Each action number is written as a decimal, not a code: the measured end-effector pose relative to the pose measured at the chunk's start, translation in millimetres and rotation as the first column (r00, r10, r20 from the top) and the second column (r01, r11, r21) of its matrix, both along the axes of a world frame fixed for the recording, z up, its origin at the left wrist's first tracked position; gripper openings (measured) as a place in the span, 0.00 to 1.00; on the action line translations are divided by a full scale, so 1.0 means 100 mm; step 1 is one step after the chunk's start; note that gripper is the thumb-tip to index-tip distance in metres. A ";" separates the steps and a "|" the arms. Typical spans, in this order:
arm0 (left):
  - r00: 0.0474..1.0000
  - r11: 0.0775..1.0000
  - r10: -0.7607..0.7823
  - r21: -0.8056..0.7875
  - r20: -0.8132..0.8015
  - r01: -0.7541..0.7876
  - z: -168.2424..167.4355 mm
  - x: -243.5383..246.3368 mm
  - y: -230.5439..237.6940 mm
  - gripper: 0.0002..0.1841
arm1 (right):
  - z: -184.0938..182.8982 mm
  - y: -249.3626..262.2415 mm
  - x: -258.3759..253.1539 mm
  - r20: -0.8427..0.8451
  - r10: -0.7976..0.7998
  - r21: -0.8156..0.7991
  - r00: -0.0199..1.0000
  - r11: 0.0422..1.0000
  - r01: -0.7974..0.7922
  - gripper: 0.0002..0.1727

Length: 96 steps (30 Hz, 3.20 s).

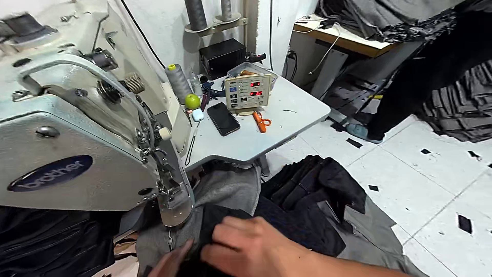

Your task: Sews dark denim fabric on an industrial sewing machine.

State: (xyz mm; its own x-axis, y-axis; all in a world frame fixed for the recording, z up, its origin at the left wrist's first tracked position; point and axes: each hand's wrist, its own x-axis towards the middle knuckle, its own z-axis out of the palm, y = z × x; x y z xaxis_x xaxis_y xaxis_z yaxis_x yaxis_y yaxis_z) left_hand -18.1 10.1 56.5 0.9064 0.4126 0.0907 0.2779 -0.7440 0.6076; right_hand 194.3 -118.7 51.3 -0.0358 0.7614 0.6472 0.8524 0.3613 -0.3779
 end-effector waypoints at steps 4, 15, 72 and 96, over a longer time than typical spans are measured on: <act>0.929 0.998 0.062 -0.035 0.365 -0.053 0.15 0.21 0.15 0.11 | -0.32 -0.48 0.16 -0.276 -0.405 -0.368 0.872 0.882 0.294 0.20; 0.793 0.976 0.049 0.139 0.607 -0.167 0.56 0.53 0.11 0.11 | -0.63 -0.42 0.15 -0.381 -0.426 -0.854 0.820 0.502 -0.136 0.13; 0.552 0.398 0.804 -0.889 0.220 -0.227 -0.55 0.19 0.35 0.11 | -0.17 0.86 0.46 0.394 -0.063 0.189 0.917 0.982 -0.013 0.17; 0.876 0.905 0.401 -0.263 0.267 -0.335 -0.09 0.20 0.23 0.22 | -0.14 1.12 0.26 0.060 -0.093 -0.120 0.994 0.988 0.100 0.09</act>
